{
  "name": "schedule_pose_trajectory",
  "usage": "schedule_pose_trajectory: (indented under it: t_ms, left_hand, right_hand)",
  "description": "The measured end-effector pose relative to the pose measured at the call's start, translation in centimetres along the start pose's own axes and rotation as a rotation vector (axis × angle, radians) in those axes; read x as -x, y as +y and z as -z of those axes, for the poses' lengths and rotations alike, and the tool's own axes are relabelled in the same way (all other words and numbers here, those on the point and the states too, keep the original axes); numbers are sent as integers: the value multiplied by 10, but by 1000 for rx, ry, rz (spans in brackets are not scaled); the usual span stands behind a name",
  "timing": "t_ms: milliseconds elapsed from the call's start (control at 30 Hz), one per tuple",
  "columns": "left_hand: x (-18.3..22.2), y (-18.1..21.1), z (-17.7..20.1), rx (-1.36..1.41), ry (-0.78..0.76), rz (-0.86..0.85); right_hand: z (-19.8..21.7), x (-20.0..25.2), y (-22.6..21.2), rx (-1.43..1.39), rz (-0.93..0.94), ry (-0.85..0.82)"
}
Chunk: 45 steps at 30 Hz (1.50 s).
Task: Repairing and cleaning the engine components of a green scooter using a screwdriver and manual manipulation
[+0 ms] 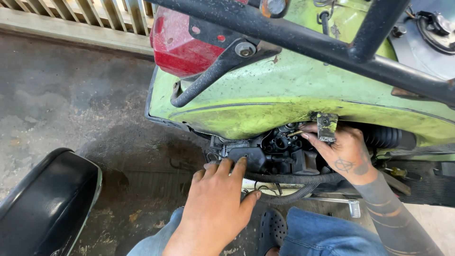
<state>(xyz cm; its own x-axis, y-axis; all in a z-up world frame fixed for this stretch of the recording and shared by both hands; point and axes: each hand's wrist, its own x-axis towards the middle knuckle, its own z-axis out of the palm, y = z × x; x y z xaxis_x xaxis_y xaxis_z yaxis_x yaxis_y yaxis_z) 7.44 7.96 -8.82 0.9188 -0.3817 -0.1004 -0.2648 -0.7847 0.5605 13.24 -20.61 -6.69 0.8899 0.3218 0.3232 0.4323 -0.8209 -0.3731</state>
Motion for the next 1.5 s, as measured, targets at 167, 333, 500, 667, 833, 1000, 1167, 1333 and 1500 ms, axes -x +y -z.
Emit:
schedule_pose_trajectory:
  t_ms: [167,333,500,667,833,1000,1167,1333,1500]
  left_hand:
    - [0,1,1,8,-6,-3]
    - [-1,1,2,15,-38,-2]
    - [-1,1,4,16,-77,6]
    - [1,-1,5,33,-94,6]
    - [3,-1,1,12,-61,0]
    - [3,-1,4,5,-56,6]
    - [4,1,10,17,-44,-9]
    - [1,12,21,56,104,-142]
    - [-5,52,37,365,61,-331]
  right_hand:
    - [-5,-3,3,78,36,-18]
    - [-7,-2,15,162,51,-65]
    - [-5,-9,20,94,163,-233]
    - [-9,0,34,159,124,-280]
    - [-4,2,37,242,195,-300]
    - [0,0,40,-50,-95,-418]
    - [22,13,23,-32,-216,-254]
    - [73,36,11,86,-340,-205]
    - [133,113,25,96,-436,28]
